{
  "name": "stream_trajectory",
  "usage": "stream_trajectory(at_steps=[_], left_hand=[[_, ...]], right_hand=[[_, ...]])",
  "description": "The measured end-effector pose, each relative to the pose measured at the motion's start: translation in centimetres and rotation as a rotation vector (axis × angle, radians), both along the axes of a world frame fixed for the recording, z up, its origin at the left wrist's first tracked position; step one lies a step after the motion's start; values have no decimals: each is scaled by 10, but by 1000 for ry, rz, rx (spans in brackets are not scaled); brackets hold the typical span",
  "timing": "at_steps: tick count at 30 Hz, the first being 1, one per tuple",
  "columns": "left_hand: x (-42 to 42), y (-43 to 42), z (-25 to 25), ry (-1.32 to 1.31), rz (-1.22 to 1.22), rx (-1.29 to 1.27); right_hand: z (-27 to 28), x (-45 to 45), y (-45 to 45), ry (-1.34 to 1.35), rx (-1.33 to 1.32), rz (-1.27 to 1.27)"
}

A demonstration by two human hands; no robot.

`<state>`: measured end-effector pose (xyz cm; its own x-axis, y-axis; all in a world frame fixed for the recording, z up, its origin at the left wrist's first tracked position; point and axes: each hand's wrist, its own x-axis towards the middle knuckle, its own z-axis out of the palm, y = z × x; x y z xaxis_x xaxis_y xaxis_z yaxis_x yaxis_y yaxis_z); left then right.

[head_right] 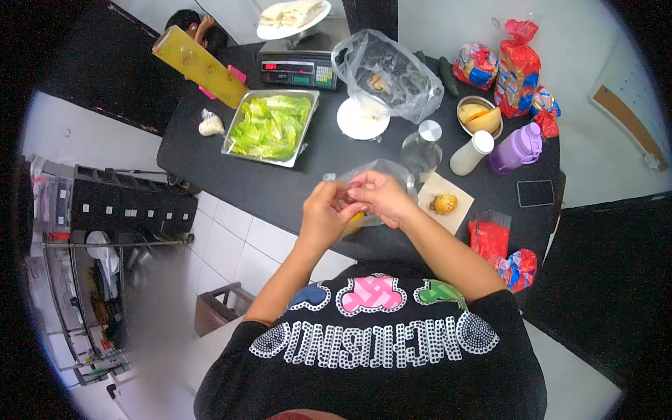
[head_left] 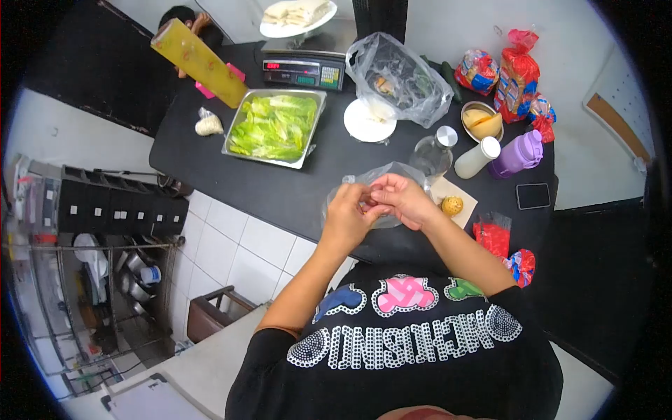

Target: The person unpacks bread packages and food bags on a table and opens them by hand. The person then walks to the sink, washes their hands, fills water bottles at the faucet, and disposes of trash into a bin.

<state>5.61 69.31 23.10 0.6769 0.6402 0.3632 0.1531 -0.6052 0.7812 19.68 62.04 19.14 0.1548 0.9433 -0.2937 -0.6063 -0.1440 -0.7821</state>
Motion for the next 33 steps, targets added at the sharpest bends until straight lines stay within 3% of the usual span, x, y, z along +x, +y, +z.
stream_trajectory(at_steps=[7, 10, 15, 18, 19, 22, 25, 28, 33], left_hand=[[-4, 16, -22, 31, -50, -186], [-7, 21, -32, -64, -135, -965], [-11, 15, -44, -172, -293, -1414], [-10, 8, -44, -324, -253, -1617], [-8, 3, -44, -397, -223, -1694], [-2, -3, -33, -403, -288, -1733], [1, -4, -26, -353, -244, -1778], [-5, 2, -27, -458, -375, -1804], [-33, 7, -7, -496, -225, -1627]], right_hand=[[28, -3, -8, -269, -62, -9], [24, -5, -9, -441, 24, -58], [34, -16, -18, -798, 143, -141], [53, -25, -24, -1360, 243, -167], [54, -27, -25, -1436, 217, -150], [47, -25, -28, -1606, 245, -149], [40, -23, -31, -1533, 225, -85], [48, -18, -37, -1367, 302, -165], [23, 2, -39, -1274, 296, -164]])
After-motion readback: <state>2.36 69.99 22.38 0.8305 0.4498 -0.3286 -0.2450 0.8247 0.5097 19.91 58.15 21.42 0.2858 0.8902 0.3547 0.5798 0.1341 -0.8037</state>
